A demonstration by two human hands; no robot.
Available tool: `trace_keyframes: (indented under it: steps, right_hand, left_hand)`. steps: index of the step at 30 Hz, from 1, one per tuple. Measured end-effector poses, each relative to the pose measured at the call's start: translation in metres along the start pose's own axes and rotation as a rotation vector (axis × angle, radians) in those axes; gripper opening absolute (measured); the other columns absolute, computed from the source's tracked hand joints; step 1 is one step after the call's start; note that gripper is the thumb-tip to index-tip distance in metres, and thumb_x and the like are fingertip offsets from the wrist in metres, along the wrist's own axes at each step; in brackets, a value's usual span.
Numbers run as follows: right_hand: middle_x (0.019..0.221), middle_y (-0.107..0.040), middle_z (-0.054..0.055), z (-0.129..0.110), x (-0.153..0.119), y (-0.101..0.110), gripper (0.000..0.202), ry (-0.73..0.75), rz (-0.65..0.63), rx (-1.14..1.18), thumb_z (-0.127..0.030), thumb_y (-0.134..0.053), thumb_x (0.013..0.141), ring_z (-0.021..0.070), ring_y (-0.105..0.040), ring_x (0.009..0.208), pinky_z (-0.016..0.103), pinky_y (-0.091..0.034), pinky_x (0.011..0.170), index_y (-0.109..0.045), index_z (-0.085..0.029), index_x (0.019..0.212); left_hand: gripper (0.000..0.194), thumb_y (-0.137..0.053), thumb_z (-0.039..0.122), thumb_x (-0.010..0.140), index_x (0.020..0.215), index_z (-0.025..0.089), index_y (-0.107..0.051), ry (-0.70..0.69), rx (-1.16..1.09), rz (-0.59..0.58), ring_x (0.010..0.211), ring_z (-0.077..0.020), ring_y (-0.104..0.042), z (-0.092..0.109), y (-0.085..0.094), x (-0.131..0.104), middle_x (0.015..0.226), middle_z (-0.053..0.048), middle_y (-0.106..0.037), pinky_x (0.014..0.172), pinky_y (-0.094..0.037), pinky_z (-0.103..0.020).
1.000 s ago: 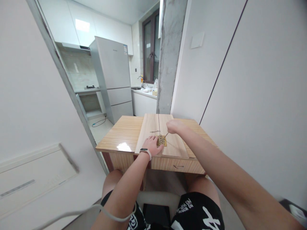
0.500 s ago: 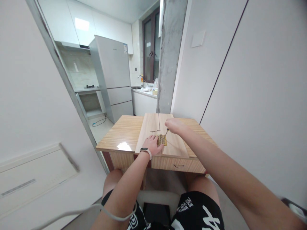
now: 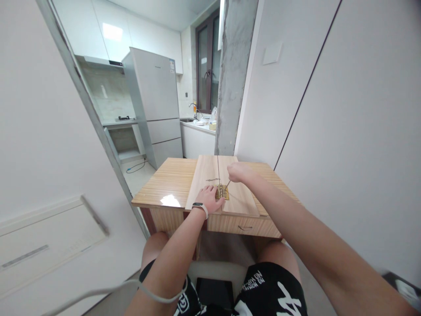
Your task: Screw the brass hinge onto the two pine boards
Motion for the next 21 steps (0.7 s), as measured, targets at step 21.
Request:
trace_keyframes:
  steps: [21]
  right_hand:
    - [0.117, -0.075, 0.020, -0.006, -0.014, 0.007, 0.029, 0.120, 0.177, -0.133, -0.009, -0.054, 0.095, 0.0271, -0.071, 0.112, 0.031, -0.053, 0.092, -0.078, -0.011, 0.111]
  left_hand:
    - [0.059, -0.052, 0.064, 0.097, 0.139, 0.023, -0.057, -0.001, 0.030, -0.005, 0.131, -0.0335, -0.053, 0.000, -0.004, 0.002, 0.136, -0.013, -0.064, 0.111, -0.042, -0.047]
Point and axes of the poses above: each hand's wrist, its own x-axis towards the middle knuckle, its own y-axis out of the back of the hand, z = x × y, the point moved 6 cm from there along x, towards the middle knuckle
